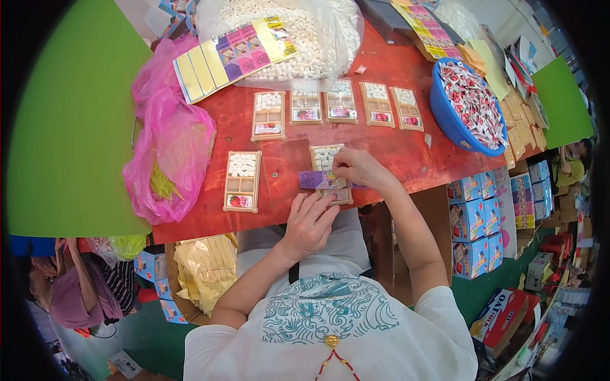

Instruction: Packaging small white items into plastic bags and sealing them with decorative cardboard headers.

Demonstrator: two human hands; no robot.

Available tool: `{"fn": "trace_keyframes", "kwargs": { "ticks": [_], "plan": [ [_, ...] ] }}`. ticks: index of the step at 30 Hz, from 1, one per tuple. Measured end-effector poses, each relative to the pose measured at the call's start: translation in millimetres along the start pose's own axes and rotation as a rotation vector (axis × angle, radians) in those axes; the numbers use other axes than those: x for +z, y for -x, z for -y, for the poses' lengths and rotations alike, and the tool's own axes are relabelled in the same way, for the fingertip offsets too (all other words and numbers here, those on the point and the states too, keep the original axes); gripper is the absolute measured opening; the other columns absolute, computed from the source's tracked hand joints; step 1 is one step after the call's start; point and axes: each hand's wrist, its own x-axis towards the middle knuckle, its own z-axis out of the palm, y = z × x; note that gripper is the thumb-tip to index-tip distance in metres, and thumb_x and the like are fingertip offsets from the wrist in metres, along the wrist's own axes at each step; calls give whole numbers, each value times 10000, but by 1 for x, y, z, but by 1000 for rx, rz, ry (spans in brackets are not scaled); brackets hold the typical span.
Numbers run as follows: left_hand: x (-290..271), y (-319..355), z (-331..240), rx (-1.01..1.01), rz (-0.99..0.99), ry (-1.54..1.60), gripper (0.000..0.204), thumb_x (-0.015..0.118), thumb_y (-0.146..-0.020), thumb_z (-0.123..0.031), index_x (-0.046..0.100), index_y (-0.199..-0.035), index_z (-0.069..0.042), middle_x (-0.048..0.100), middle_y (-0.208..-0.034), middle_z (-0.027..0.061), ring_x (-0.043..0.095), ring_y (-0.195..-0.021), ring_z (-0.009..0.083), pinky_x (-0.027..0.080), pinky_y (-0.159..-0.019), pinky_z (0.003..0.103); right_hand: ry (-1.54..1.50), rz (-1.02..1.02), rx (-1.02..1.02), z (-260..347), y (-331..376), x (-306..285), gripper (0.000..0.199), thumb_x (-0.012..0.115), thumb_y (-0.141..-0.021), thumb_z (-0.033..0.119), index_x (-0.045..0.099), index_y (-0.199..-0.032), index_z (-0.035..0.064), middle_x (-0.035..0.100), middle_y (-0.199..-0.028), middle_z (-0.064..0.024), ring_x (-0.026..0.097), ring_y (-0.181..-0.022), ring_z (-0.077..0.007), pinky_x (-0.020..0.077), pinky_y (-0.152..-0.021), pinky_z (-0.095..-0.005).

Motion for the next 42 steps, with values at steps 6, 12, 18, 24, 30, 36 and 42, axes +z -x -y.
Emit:
{"fn": "trace_keyframes", "kwargs": {
  "ticks": [6,12,18,24,30,36,42],
  "plan": [
    [8,-7,5,-3,31,-156,370,647,-693,-102,598,-1051,-20,531,-1193,154,478,-1122,315,318,-948,532,265,-65,-124,7,0,1,144,602,-764,159,652,-810,32,619,-847,-130,594,-856,-307,429,-742,-439],
    [18,-15,13,-91,84,-238,355,627,-785,-176,597,-1105,-23,529,-1206,139,465,-1153,311,267,-982,591,445,-132,-120,5,0,11,105,592,-773,154,663,-797,81,607,-884,-98,586,-907,-258,395,-792,-435],
    [28,-9,22,-126,134,-302,386,605,-814,-220,602,-1140,-13,546,-1194,138,453,-1179,313,219,-997,651,577,-219,-160,6,1,20,85,608,-758,142,658,-776,76,591,-852,-84,585,-887,-264,397,-782,-420],
    [30,-9,21,-118,139,-324,385,604,-818,-229,602,-1132,-6,545,-1196,138,437,-1201,320,187,-1002,676,554,-281,-138,-2,6,22,82,612,-763,146,650,-752,75,587,-842,-86,581,-882,-261,390,-789,-412],
    [30,-8,22,-117,161,-335,403,603,-817,-247,593,-1137,-3,527,-1213,140,411,-1225,326,184,-1000,683,475,-724,-152,7,17,7,150,636,-766,110,640,-915,98,583,-876,-58,562,-857,-234,372,-837,-398],
    [28,-8,21,-94,183,-348,445,608,-817,-284,584,-1156,4,511,-1236,143,392,-1241,336,191,-998,686,568,-405,-288,5,38,30,167,643,-771,109,643,-937,111,538,-822,-53,557,-856,-228,370,-818,-396],
    [23,-7,20,-73,221,-358,476,616,-812,-313,580,-1166,4,506,-1250,152,388,-1244,345,201,-994,684,568,-600,-145,-1,-3,15,125,603,-824,174,627,-918,95,541,-840,-74,551,-882,-250,386,-792,-432]
  ]
}}
